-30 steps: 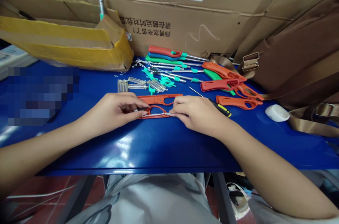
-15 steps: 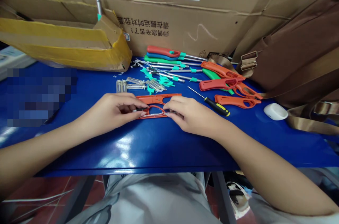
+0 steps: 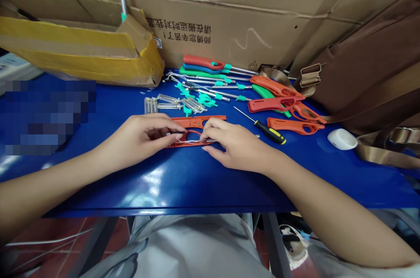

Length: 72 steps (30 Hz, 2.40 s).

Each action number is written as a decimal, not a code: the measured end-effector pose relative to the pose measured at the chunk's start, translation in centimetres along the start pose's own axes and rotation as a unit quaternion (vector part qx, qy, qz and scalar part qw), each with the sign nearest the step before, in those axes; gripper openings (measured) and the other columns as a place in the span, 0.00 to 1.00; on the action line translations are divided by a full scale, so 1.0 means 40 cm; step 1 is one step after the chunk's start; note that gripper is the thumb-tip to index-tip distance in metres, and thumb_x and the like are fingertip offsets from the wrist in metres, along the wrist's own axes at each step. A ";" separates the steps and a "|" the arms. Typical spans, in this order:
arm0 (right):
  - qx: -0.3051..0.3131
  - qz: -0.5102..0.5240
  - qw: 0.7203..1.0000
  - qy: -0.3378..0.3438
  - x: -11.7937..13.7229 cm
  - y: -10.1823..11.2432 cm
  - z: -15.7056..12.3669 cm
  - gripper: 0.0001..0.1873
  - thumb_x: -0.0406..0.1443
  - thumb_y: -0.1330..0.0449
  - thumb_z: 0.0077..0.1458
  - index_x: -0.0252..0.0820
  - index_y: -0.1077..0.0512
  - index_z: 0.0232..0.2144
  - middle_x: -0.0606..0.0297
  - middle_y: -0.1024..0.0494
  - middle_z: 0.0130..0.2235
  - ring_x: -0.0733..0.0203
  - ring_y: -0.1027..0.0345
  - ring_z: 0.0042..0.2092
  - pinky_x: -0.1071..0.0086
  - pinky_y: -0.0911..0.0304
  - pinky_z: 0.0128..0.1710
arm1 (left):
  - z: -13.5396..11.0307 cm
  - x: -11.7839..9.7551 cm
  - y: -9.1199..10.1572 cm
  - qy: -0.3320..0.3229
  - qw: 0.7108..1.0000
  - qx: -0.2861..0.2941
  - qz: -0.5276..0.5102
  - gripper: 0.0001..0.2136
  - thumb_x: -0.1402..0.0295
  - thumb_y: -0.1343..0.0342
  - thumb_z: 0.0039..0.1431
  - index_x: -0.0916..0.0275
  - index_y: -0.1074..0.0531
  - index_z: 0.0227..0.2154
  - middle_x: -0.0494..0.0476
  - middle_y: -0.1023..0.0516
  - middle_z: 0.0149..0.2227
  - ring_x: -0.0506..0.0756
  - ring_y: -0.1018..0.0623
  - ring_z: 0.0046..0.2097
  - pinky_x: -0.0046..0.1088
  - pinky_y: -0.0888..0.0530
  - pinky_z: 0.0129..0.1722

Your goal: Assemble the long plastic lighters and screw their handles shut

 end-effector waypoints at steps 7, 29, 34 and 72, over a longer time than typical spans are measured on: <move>-0.040 0.055 0.998 0.012 -0.007 0.004 -0.001 0.09 0.32 0.40 0.63 0.39 0.21 0.44 0.61 0.25 0.45 0.71 0.38 0.29 0.72 0.39 0.29 | 0.001 0.012 -0.005 0.024 0.999 0.007 -0.028 0.10 0.63 0.41 0.64 0.61 0.18 0.41 0.53 0.15 0.35 0.51 0.20 0.32 0.23 0.27 0.30; -0.030 0.075 0.997 -0.003 -0.017 0.003 0.006 0.08 0.30 0.38 0.61 0.39 0.23 0.43 0.63 0.27 0.44 0.74 0.42 0.26 0.73 0.41 0.28 | -0.001 0.014 -0.011 0.048 0.995 0.063 -0.052 0.17 0.68 0.37 0.56 0.62 0.24 0.49 0.54 0.20 0.40 0.47 0.24 0.28 0.21 0.26 0.27; -0.028 0.082 0.996 -0.004 -0.018 0.002 0.005 0.08 0.31 0.38 0.61 0.40 0.24 0.44 0.63 0.27 0.43 0.73 0.44 0.26 0.73 0.41 0.28 | 0.001 0.015 -0.011 0.069 0.990 0.058 -0.107 0.15 0.67 0.37 0.55 0.63 0.24 0.46 0.53 0.21 0.36 0.51 0.21 0.34 0.25 0.24 0.32; 0.009 0.085 0.996 -0.011 -0.018 -0.001 0.005 0.05 0.29 0.38 0.59 0.42 0.26 0.37 0.64 0.27 0.44 0.71 0.45 0.27 0.73 0.42 0.29 | 0.004 0.015 -0.023 0.136 0.966 0.038 -0.215 0.12 0.66 0.36 0.56 0.65 0.21 0.42 0.58 0.15 0.36 0.55 0.16 0.37 0.29 0.19 0.40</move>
Point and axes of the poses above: each hand's wrist, its own z-axis towards the middle knuckle, its own y-axis out of the back of the hand, x = y × z, the point moved 5 cm from there along z, towards the middle knuckle
